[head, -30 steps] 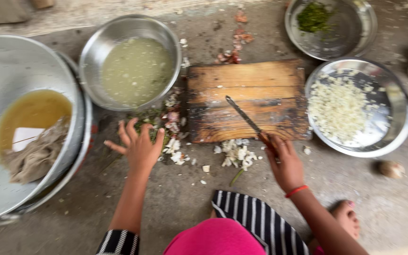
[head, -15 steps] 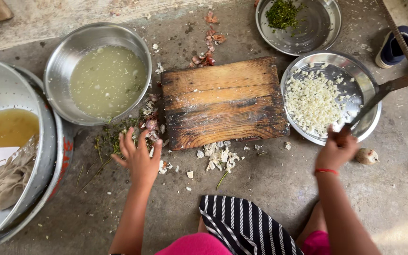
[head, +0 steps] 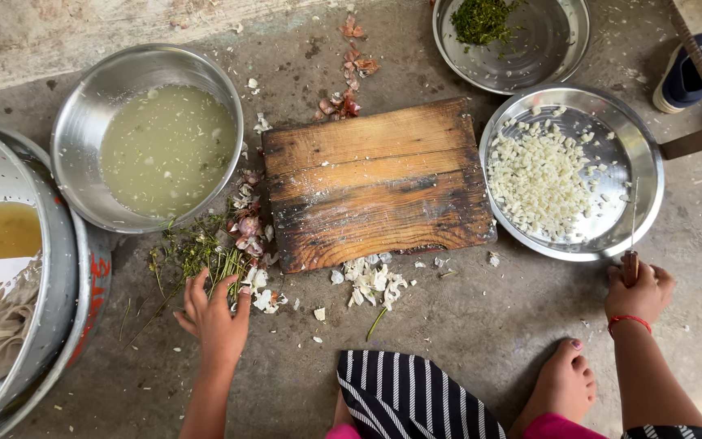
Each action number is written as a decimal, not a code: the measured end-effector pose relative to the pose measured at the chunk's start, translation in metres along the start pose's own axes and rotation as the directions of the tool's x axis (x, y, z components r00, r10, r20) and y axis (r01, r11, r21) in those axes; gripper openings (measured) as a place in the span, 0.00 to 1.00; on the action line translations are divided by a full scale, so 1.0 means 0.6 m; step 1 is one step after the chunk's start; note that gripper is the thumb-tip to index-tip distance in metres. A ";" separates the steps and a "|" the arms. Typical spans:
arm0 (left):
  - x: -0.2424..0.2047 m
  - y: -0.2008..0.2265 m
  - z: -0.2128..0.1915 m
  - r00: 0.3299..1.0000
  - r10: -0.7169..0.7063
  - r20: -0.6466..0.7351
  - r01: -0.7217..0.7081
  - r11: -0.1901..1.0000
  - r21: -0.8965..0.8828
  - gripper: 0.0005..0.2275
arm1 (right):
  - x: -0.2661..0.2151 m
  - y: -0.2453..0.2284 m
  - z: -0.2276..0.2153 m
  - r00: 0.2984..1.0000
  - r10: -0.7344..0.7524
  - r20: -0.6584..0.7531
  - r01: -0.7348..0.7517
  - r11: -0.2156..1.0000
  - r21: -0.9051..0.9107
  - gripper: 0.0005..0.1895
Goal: The person uses a small knife to peel the outer skin off onions, placing the peeled onions into a bowl of water.
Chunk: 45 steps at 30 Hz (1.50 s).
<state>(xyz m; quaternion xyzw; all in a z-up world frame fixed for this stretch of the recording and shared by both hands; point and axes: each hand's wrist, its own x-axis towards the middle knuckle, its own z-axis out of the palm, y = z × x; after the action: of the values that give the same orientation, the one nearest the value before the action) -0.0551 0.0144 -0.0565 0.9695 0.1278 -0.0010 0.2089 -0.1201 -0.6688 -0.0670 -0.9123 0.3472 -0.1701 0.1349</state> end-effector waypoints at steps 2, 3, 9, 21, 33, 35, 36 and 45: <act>0.002 0.015 -0.008 1.000 0.006 -0.003 -0.006 1.000 -0.014 0.16 | -0.004 -0.007 0.001 0.992 0.100 -0.075 -0.098 0.995 0.029 0.16; 0.005 0.026 -0.014 1.000 0.009 -0.011 -0.009 1.000 -0.026 0.16 | -0.001 -0.016 0.002 0.972 0.200 -0.122 -0.184 0.974 0.131 0.16; 0.002 0.108 -0.032 0.994 0.046 -0.100 -0.090 0.868 -0.488 0.20 | -0.053 -0.186 -0.001 0.861 0.509 0.008 -0.267 0.439 0.858 0.13; 0.053 0.276 0.032 0.779 0.154 0.607 0.624 -0.273 -0.732 0.24 | -0.250 -0.642 0.011 0.716 -0.577 0.392 -0.132 0.440 0.888 0.20; 0.066 0.192 0.003 0.886 0.127 0.446 0.463 -0.281 -0.840 0.15 | -0.248 -0.586 0.022 0.468 -0.509 0.723 -0.619 0.395 0.679 0.09; 0.068 0.192 -0.003 0.892 0.126 0.435 0.453 -0.268 -0.851 0.16 | -0.255 -0.594 0.024 0.464 -0.560 0.686 -0.566 0.408 0.716 0.07; 0.067 0.191 -0.004 0.899 0.125 0.420 0.438 -0.259 -0.861 0.16 | -0.259 -0.598 0.025 0.425 -0.535 0.730 -0.522 0.515 0.680 0.06; 0.043 0.171 0.006 0.906 0.091 0.412 0.422 -0.167 -0.891 0.19 | -0.293 -0.679 0.013 0.349 -0.626 0.698 0.062 0.758 0.649 0.23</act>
<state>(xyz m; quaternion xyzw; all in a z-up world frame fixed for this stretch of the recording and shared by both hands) -0.0044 -0.0712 -0.0195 0.4293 0.1734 -0.0977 0.8810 -0.0004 -0.2540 0.0362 -0.8383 -0.0490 0.2247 0.4943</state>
